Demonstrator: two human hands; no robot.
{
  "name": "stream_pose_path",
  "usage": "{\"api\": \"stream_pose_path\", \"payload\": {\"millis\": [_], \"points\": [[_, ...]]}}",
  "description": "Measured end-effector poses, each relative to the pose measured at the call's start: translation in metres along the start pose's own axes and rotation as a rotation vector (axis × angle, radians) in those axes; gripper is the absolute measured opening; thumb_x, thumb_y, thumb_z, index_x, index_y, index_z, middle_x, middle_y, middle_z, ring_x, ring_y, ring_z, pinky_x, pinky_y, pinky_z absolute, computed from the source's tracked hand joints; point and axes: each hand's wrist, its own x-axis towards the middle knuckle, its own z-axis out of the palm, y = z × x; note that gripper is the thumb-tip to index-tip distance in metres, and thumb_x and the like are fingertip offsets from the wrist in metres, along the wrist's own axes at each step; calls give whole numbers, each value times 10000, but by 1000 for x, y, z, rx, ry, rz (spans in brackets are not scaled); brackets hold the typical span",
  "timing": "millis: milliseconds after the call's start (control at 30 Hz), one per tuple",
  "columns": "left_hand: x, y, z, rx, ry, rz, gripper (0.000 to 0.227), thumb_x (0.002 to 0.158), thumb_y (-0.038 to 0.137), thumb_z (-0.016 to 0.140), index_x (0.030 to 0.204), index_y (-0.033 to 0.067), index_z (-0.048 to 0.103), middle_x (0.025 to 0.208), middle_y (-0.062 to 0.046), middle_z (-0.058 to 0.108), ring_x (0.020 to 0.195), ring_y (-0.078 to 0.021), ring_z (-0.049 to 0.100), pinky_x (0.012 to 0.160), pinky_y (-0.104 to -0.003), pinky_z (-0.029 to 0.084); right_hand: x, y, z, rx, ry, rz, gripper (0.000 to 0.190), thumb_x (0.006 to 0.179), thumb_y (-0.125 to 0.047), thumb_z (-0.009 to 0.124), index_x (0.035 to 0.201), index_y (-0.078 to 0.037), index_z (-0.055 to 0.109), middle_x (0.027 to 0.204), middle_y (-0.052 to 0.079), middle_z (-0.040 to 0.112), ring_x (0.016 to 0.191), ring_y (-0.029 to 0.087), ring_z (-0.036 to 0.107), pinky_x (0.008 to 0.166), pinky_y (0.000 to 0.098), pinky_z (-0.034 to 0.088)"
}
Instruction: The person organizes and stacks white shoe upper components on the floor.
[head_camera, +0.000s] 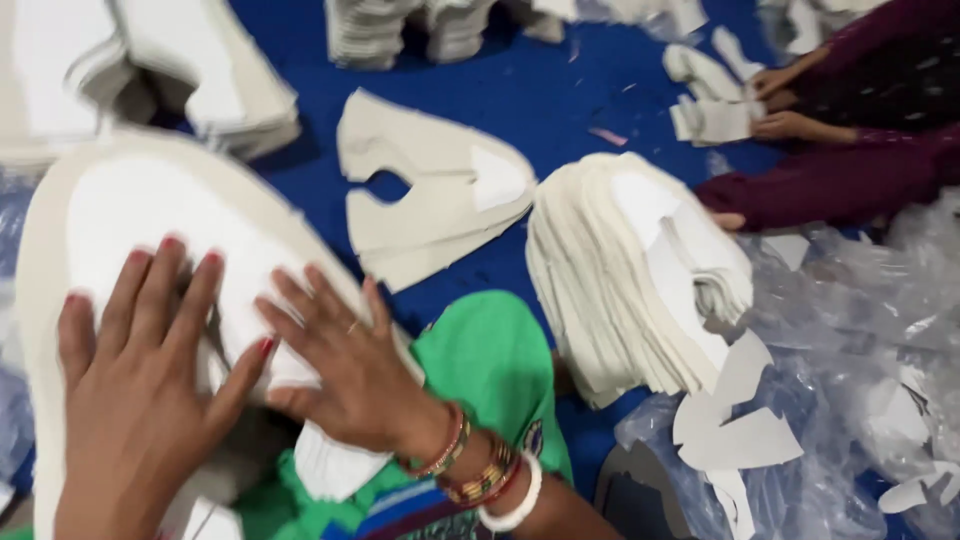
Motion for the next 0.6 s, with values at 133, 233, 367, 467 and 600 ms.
{"api": "stream_pose_path", "payload": {"millis": [133, 233, 367, 467, 600], "points": [[0, -3, 4, -35, 18, 17, 725, 944, 559, 519, 1545, 157, 451, 1630, -135, 386, 1536, -289, 311, 1220, -623, 156, 3, 2, -32, 358, -120, 13, 794, 1065, -640, 354, 1703, -170, 294, 1798, 97, 194, 1704, 313, 100, 1331, 680, -14], [-1, -9, 13, -46, 32, 35, 745, 960, 604, 489, 1555, 161, 419, 1633, -140, 361, 1545, -291, 287, 1221, -645, 142, 19, -9, -65, 378, -121, 9, 748, 1091, -653, 304, 1676, -187, 295, 1796, 74, 218, 1684, 297, 109, 1324, 657, -8], [-6, -25, 26, -3, 2, 38, 815, 909, 603, 514, 1551, 107, 439, 1623, -200, 392, 1542, -335, 303, 1218, -666, 147, 65, -23, -67, -482, -206, -38, 867, 934, -796, 376, 1627, -285, 274, 1729, 4, 217, 1622, 265, 118, 1222, 604, 22], [8, -55, 45, 526, -170, 240, 903, 817, 644, 529, 1505, 60, 541, 1573, -207, 502, 1512, -361, 399, 1253, -587, 222, 74, 27, 17, 235, -23, -97, 821, 1032, -745, 340, 1672, -236, 268, 1756, 18, 240, 1610, 252, 177, 1307, 666, 49], [-3, -85, 68, 502, -132, 361, 889, 906, 648, 523, 1463, -43, 572, 1512, -295, 534, 1495, -451, 439, 1296, -568, 295, 81, 87, 23, 849, -125, -148, 622, 1137, -639, 365, 1604, -228, 347, 1718, -11, 288, 1634, 215, 188, 1365, 551, 74]]}}
